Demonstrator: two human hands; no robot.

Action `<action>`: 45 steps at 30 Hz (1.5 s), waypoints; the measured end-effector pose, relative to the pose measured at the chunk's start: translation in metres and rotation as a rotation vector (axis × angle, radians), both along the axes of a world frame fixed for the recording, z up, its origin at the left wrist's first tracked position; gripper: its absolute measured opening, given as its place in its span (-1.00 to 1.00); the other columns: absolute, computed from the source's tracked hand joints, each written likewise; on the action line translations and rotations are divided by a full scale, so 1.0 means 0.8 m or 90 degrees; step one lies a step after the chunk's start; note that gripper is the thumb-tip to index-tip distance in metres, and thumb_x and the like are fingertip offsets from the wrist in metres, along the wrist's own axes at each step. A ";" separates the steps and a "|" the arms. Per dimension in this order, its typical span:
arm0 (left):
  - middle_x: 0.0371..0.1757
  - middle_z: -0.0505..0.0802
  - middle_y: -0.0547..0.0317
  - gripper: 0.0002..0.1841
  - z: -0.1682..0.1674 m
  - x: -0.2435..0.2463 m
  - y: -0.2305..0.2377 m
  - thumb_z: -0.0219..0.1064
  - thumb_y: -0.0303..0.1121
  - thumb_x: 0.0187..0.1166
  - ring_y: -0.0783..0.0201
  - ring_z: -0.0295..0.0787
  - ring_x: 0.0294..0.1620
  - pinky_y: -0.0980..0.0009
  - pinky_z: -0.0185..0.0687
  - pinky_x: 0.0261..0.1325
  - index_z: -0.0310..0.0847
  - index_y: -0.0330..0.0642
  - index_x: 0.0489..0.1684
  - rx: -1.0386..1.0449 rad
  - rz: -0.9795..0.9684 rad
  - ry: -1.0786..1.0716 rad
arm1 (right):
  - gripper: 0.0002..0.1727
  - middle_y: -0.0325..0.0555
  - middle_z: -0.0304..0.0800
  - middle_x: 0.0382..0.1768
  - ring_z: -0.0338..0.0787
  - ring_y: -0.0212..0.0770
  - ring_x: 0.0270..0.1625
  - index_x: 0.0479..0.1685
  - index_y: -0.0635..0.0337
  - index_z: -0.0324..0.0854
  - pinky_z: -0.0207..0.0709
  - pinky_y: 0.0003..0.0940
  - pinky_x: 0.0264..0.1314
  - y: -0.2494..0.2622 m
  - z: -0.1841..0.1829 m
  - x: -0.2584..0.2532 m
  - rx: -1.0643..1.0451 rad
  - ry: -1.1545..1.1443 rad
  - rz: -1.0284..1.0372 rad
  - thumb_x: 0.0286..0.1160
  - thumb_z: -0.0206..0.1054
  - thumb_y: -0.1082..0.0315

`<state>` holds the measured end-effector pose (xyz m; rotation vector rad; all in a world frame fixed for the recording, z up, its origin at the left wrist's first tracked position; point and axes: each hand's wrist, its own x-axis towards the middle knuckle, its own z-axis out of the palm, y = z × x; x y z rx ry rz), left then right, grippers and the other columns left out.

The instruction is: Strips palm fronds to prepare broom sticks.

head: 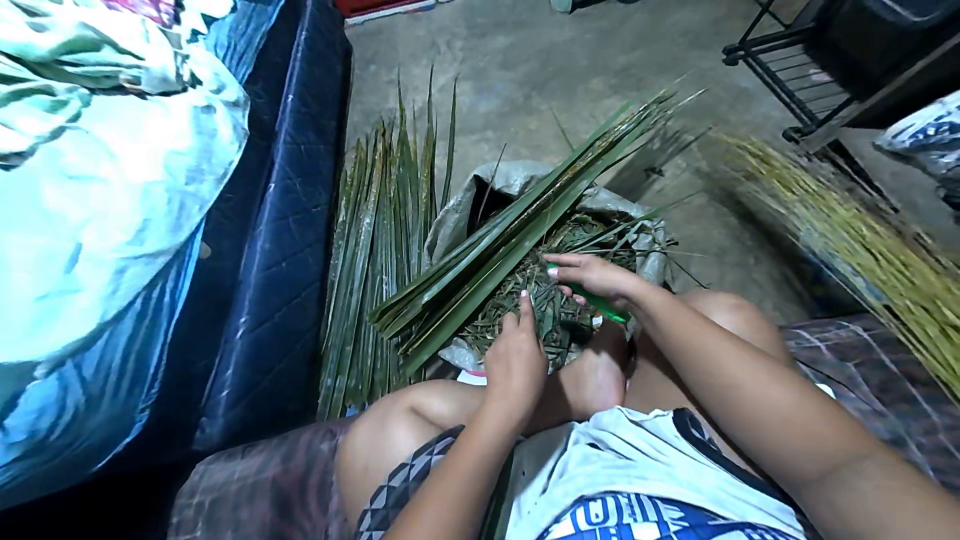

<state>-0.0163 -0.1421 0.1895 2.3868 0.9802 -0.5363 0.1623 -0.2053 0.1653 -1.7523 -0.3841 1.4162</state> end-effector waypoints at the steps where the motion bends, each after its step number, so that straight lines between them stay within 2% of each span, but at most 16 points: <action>1: 0.41 0.66 -0.16 -0.31 0.000 0.000 -0.001 0.04 -0.36 0.80 -0.07 0.82 0.13 0.00 0.72 0.16 -0.11 0.10 0.95 -0.003 -0.002 -0.004 | -0.45 -0.22 0.54 -0.34 0.46 -0.46 -0.55 0.83 -0.05 0.23 0.38 -0.61 -0.51 0.000 -0.001 0.006 0.006 -0.008 -0.037 0.91 0.09 0.19; 4: 0.41 0.67 -0.15 -0.31 -0.002 -0.003 -0.001 0.04 -0.35 0.80 -0.07 0.80 0.17 -0.02 0.70 0.21 -0.12 0.08 0.95 -0.027 0.006 -0.024 | -0.46 -0.21 0.55 -0.36 0.48 -0.45 -0.57 0.83 -0.08 0.23 0.40 -0.60 -0.54 -0.002 -0.003 0.017 0.015 -0.015 -0.105 0.92 0.07 0.16; 9: 0.48 0.67 -0.17 -0.36 -0.008 -0.008 0.010 0.00 -0.35 0.83 -0.07 0.71 0.38 -0.02 0.57 0.44 -0.04 -0.05 0.93 -0.108 0.038 -0.100 | -0.46 -0.22 0.58 -0.26 0.48 -0.46 -0.52 0.82 -0.07 0.21 0.39 -0.59 -0.50 -0.008 0.004 -0.009 0.008 0.051 0.079 0.91 0.08 0.18; 12: 0.56 0.64 -0.18 -0.38 -0.010 -0.012 0.018 0.05 -0.31 0.83 -0.03 0.63 0.51 0.02 0.45 0.58 0.04 -0.11 0.90 -0.193 0.080 -0.144 | -0.48 -0.25 0.55 -0.32 0.48 -0.47 -0.55 0.79 -0.03 0.27 0.39 -0.61 -0.51 -0.004 -0.001 -0.011 0.011 0.087 0.030 0.90 0.10 0.21; 15: 0.33 0.78 -0.15 -0.40 -0.010 -0.014 0.020 0.09 -0.25 0.82 0.04 0.83 0.10 0.07 0.68 0.24 0.14 -0.08 0.87 -0.237 0.105 -0.131 | -0.47 -0.23 0.55 -0.36 0.47 -0.47 -0.58 0.81 -0.05 0.26 0.38 -0.62 -0.55 0.000 -0.006 0.003 0.006 0.053 -0.057 0.90 0.10 0.21; 17: 0.11 0.83 -0.13 -0.42 -0.014 -0.014 0.019 0.08 -0.23 0.82 0.09 0.84 -0.16 0.10 0.75 0.02 0.19 -0.06 0.85 -0.251 0.102 -0.118 | -0.48 -0.18 0.58 -0.34 0.50 -0.43 -0.56 0.80 -0.07 0.30 0.42 -0.57 -0.52 0.002 -0.011 0.009 -0.017 -0.066 -0.075 0.91 0.10 0.18; 19: 0.05 0.84 -0.15 -0.44 -0.016 -0.014 0.017 0.01 -0.24 0.85 0.06 0.81 -0.17 0.09 0.71 0.03 0.18 -0.08 0.85 -0.259 0.092 -0.111 | -0.47 0.02 0.73 -0.10 0.67 -0.19 -0.32 0.80 -0.12 0.33 0.58 -0.25 -0.22 0.004 -0.016 0.009 -0.060 -0.266 -0.025 0.90 0.11 0.14; 21: -0.02 0.82 -0.14 -0.45 -0.019 -0.013 0.018 -0.09 -0.25 0.87 0.06 0.78 -0.18 0.10 0.69 0.03 0.17 -0.11 0.85 -0.255 0.085 -0.111 | -0.44 0.26 0.78 0.23 0.81 0.19 0.14 0.78 -0.09 0.37 0.61 0.22 0.24 0.005 -0.013 0.000 -0.076 -0.367 0.018 0.83 0.21 0.13; 22: -0.02 0.82 -0.15 -0.45 -0.022 -0.012 0.020 -0.12 -0.25 0.87 0.04 0.78 -0.15 0.08 0.68 0.06 0.16 -0.12 0.86 -0.253 0.086 -0.107 | -0.45 0.28 0.77 0.21 0.79 0.21 0.17 0.72 0.00 0.41 0.59 0.24 0.26 0.005 -0.010 -0.008 -0.070 -0.372 0.039 0.79 0.27 0.14; 27: 0.35 0.75 -0.27 -0.45 -0.023 -0.009 0.031 -0.11 -0.33 0.85 -0.08 0.74 0.33 -0.03 0.53 0.46 0.19 -0.24 0.82 -0.212 0.116 -0.120 | -0.66 0.11 0.66 -0.15 0.65 -0.01 -0.15 0.14 0.28 0.61 0.51 0.04 -0.03 -0.004 0.003 -0.058 -0.097 -0.274 0.302 0.81 0.17 0.15; 29: 0.34 0.75 -0.27 -0.45 -0.022 -0.009 0.033 -0.11 -0.36 0.83 -0.08 0.72 0.32 0.00 0.53 0.44 0.17 -0.26 0.83 -0.197 0.124 -0.134 | -0.69 0.06 0.58 -0.24 0.59 -0.05 -0.22 0.02 0.27 0.60 0.44 -0.01 -0.10 -0.007 0.009 -0.074 -0.103 -0.255 0.356 0.83 0.11 0.18; 31: 0.36 0.74 -0.27 -0.45 -0.023 -0.010 0.031 -0.12 -0.36 0.84 -0.07 0.71 0.35 0.02 0.51 0.47 0.17 -0.27 0.82 -0.188 0.116 -0.131 | -0.69 0.12 0.65 -0.17 0.67 0.05 -0.10 0.03 0.27 0.60 0.49 0.09 -0.01 -0.006 0.013 -0.084 -0.120 -0.291 0.370 0.82 0.09 0.19; 33: 0.34 0.74 -0.29 -0.53 -0.021 -0.008 0.027 -0.11 -0.36 0.85 -0.08 0.70 0.38 0.01 0.51 0.47 0.41 -0.38 0.61 -0.171 0.106 -0.125 | -0.64 0.23 0.75 0.03 0.76 0.20 0.15 0.18 0.28 0.60 0.54 0.23 0.18 0.000 0.016 -0.086 -0.156 -0.366 0.375 0.83 0.08 0.16; 36: 0.46 0.68 -0.30 -0.46 -0.015 -0.004 0.025 -0.13 -0.36 0.86 -0.09 0.65 0.48 0.01 0.45 0.57 0.17 -0.30 0.81 -0.169 0.081 -0.117 | -0.57 0.30 0.77 0.23 0.76 0.31 0.35 0.38 0.27 0.56 0.53 0.32 0.33 0.013 0.014 -0.073 -0.220 -0.473 0.339 0.85 0.08 0.12; 41: 0.40 0.73 -0.28 -0.44 -0.018 -0.009 0.018 -0.12 -0.34 0.86 -0.08 0.70 0.41 0.03 0.48 0.53 0.12 -0.22 0.86 -0.160 0.073 -0.135 | -0.63 0.27 0.82 0.08 0.80 0.30 0.23 0.26 0.24 0.62 0.57 0.32 0.21 0.019 0.000 -0.029 -0.255 -0.511 0.190 0.81 0.16 0.13; 45: 0.36 0.76 -0.28 -0.47 -0.024 -0.009 0.023 -0.08 -0.26 0.91 -0.09 0.72 0.38 0.01 0.49 0.52 0.19 -0.24 0.82 -0.162 0.087 -0.144 | -0.64 0.20 0.73 -0.05 0.75 0.14 0.03 0.16 0.27 0.62 0.54 0.19 0.10 0.009 0.012 -0.053 -0.162 -0.369 0.269 0.82 0.10 0.16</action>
